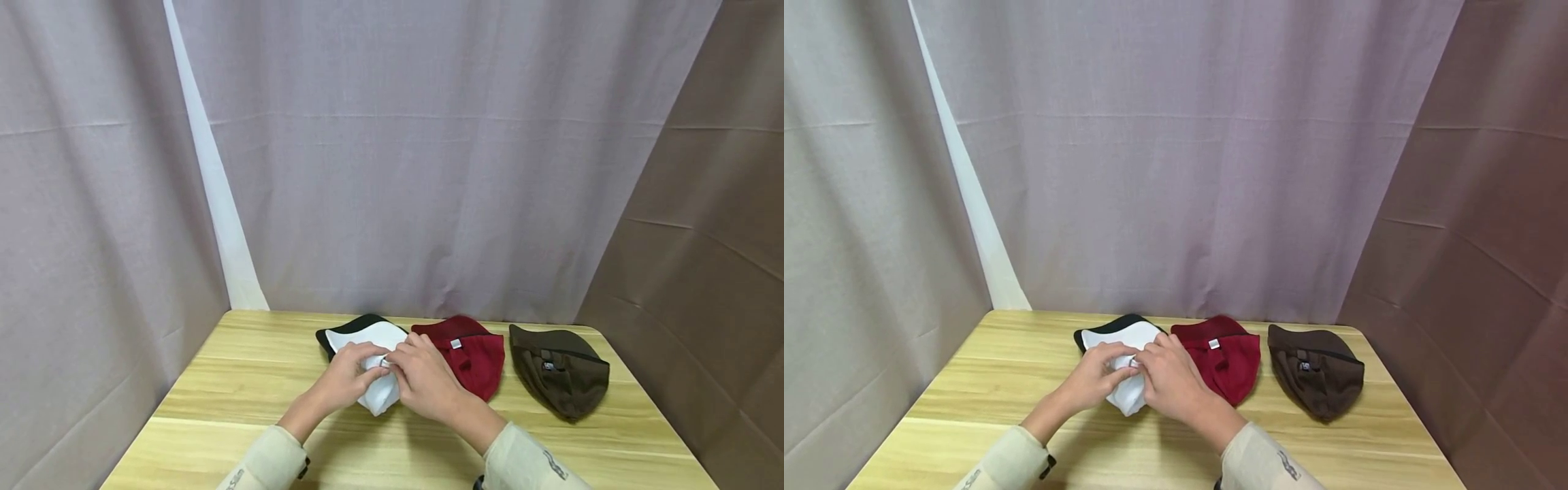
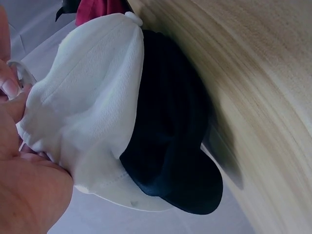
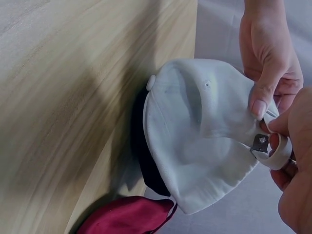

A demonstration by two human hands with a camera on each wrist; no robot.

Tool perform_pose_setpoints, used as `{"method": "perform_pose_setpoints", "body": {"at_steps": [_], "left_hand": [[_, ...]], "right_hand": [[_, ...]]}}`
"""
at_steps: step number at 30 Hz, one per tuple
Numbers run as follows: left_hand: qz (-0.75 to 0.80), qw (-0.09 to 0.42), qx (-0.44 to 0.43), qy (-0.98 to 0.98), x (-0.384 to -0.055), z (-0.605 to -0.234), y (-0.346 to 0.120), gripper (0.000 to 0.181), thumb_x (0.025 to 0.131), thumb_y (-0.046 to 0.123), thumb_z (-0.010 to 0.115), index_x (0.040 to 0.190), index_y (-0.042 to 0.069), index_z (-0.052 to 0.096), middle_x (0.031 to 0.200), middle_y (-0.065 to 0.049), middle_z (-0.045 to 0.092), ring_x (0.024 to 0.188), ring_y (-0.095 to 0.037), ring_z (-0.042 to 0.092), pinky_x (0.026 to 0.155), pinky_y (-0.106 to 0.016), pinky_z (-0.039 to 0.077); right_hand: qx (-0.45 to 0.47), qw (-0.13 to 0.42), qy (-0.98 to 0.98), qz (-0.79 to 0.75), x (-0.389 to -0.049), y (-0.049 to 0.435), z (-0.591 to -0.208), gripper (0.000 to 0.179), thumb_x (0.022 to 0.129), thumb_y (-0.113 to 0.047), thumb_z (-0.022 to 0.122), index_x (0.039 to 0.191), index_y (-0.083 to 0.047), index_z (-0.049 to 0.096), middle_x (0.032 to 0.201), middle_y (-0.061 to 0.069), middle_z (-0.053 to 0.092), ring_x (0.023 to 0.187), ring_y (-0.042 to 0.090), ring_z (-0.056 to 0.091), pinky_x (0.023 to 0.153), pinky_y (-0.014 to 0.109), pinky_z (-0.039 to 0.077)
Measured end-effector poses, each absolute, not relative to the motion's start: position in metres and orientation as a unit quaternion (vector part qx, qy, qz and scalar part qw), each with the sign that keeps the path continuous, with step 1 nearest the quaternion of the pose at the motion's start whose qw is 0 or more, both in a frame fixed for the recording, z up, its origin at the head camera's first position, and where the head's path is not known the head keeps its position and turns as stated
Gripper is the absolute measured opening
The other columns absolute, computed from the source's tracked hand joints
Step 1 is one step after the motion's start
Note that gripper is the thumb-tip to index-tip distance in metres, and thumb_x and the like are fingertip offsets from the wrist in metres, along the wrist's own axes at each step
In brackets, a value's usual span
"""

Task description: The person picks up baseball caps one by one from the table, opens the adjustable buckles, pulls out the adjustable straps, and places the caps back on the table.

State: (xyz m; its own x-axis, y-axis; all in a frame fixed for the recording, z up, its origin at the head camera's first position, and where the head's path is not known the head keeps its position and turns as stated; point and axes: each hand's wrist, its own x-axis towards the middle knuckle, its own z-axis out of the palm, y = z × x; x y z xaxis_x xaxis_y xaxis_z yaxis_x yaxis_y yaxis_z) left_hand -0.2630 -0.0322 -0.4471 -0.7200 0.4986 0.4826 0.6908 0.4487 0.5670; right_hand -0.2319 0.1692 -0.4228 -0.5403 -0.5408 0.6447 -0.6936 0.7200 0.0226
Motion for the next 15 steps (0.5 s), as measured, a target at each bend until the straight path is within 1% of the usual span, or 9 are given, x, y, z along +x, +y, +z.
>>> {"method": "perform_pose_setpoints", "body": {"at_steps": [7,15], "left_hand": [[-0.382,0.115,-0.359,-0.844,-0.265,-0.448,-0.032,0.028,0.098,0.021,0.077,0.125,0.015,0.078,0.114,0.004,0.082,0.108,-0.014,0.075,0.1,-0.037,0.051],[-0.366,0.123,-0.364,-0.848,-0.267,-0.448,-0.031,0.027,0.097,0.019,0.077,0.123,0.013,0.078,0.112,0.002,0.082,0.106,-0.014,0.075,0.097,-0.036,0.052]], "right_hand": [[0.357,0.347,-0.858,0.124,-0.232,0.174,-0.427,0.011,0.086,-0.006,0.076,0.092,-0.015,0.08,0.08,-0.007,0.072,0.083,0.015,0.056,0.084,0.034,0.042],[0.366,0.353,-0.85,0.14,-0.233,0.181,-0.429,0.013,0.086,-0.005,0.076,0.093,-0.016,0.08,0.081,-0.009,0.072,0.086,0.013,0.058,0.083,0.032,0.043]]}}
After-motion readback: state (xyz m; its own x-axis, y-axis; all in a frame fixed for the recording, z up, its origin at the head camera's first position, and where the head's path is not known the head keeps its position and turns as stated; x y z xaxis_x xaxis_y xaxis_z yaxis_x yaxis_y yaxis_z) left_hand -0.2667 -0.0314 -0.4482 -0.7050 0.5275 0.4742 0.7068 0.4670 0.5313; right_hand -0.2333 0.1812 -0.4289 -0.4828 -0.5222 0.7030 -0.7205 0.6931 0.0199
